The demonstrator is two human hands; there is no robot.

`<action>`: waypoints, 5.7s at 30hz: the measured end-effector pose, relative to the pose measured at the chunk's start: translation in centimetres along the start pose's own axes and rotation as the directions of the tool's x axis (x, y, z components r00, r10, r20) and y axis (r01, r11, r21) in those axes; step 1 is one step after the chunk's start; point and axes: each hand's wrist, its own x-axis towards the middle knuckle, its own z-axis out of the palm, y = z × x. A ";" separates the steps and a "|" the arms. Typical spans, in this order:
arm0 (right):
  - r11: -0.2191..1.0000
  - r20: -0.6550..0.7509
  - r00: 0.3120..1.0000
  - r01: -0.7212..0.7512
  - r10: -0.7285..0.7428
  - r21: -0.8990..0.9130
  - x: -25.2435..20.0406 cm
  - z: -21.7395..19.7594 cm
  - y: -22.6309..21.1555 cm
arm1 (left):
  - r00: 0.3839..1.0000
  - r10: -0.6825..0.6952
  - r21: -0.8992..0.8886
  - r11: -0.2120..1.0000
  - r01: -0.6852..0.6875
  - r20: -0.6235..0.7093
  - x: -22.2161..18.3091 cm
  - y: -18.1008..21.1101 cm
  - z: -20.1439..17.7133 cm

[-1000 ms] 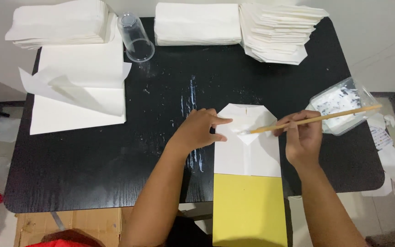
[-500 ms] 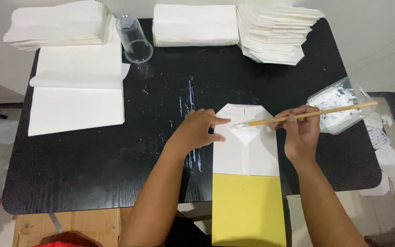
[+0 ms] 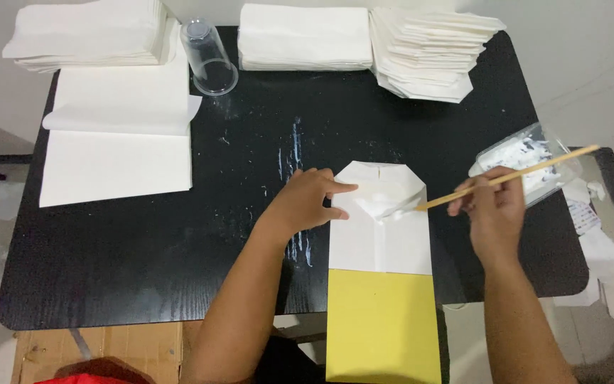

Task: Assembling paper bags by folding paper sheets and applying glue with a brush.

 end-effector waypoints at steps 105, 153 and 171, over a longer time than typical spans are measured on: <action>0.449 0.592 0.677 0.735 -0.438 -0.509 1.2 1.4 5.9 | 0.925 0.251 0.141 0.966 -0.218 -0.286 1.1 1.0 2.7; 0.339 0.646 0.705 0.708 -0.292 -0.620 0.7 1.3 4.8 | 0.593 -0.145 0.351 0.686 0.637 -0.792 -26.9 9.2 13.3; 0.584 0.628 0.732 0.640 -0.265 -0.500 0.7 1.3 5.1 | 0.996 0.086 0.620 0.781 -0.078 0.017 -4.9 11.1 12.2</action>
